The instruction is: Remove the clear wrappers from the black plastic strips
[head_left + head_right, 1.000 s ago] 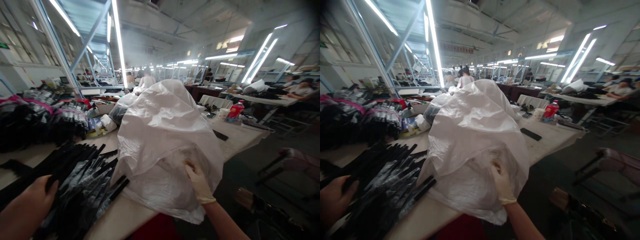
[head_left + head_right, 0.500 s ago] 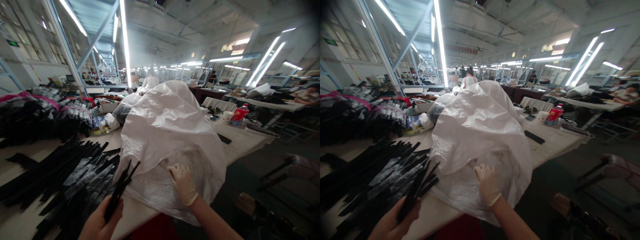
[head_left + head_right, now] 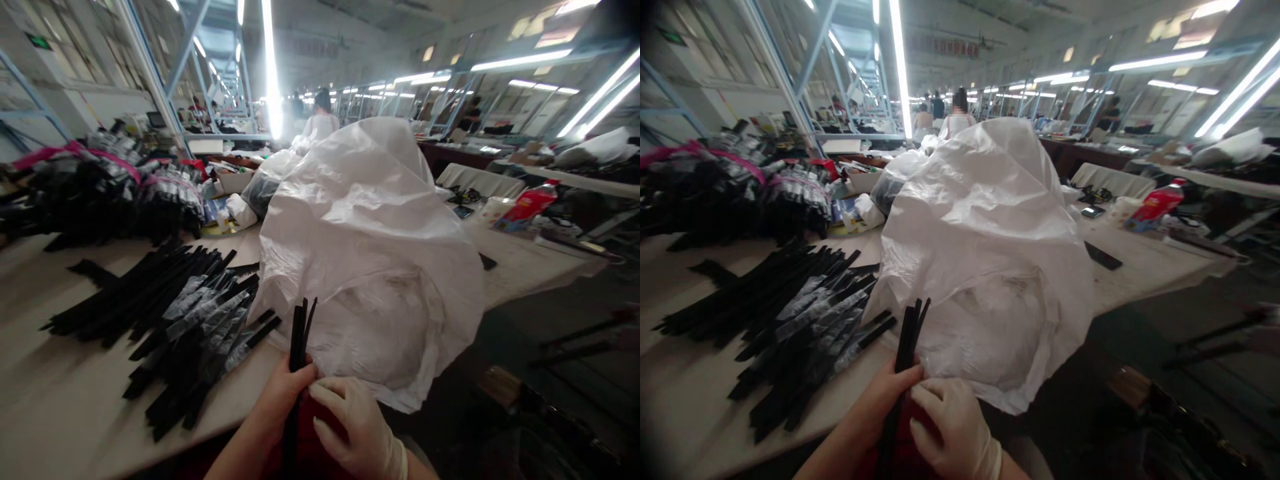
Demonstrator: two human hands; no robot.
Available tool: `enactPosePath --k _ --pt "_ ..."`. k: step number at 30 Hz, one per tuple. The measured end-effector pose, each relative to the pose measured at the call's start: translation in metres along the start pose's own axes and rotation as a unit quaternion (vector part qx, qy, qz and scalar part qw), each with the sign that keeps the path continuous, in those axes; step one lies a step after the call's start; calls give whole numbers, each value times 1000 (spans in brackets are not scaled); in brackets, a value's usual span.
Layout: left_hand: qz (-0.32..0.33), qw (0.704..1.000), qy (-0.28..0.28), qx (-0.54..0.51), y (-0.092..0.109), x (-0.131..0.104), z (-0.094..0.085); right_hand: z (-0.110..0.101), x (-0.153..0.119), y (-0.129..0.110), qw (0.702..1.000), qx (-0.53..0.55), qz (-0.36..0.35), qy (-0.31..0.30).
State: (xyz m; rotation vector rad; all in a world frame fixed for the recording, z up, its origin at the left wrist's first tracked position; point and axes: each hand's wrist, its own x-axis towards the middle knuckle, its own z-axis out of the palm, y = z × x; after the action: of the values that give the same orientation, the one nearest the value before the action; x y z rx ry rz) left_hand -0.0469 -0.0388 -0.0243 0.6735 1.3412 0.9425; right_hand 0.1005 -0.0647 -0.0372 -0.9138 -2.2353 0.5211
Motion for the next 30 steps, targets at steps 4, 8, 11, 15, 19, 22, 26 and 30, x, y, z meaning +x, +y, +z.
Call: enactPosePath --k 4,8,11,15,19,22,26,30 --pt "21 999 35 17 9 -6 -2 -1 -13 2 972 175 152 17" --pt "70 994 27 79 13 -14 2 6 -1 3 845 417 326 -80" --pt "119 983 7 138 14 -22 -2 7 19 3 827 431 362 0" --pt "135 970 35 201 21 -30 -17 6 41 2 777 524 349 20" --pt "136 966 38 218 24 -38 -32 4 50 5 687 627 366 17" --pt "144 965 38 216 18 -48 -40 3 55 12 641 642 405 117" --pt "125 967 36 220 11 -63 -49 2 60 21 620 629 432 184" --pt "124 967 54 216 10 -74 -56 1 63 24 621 625 432 193"
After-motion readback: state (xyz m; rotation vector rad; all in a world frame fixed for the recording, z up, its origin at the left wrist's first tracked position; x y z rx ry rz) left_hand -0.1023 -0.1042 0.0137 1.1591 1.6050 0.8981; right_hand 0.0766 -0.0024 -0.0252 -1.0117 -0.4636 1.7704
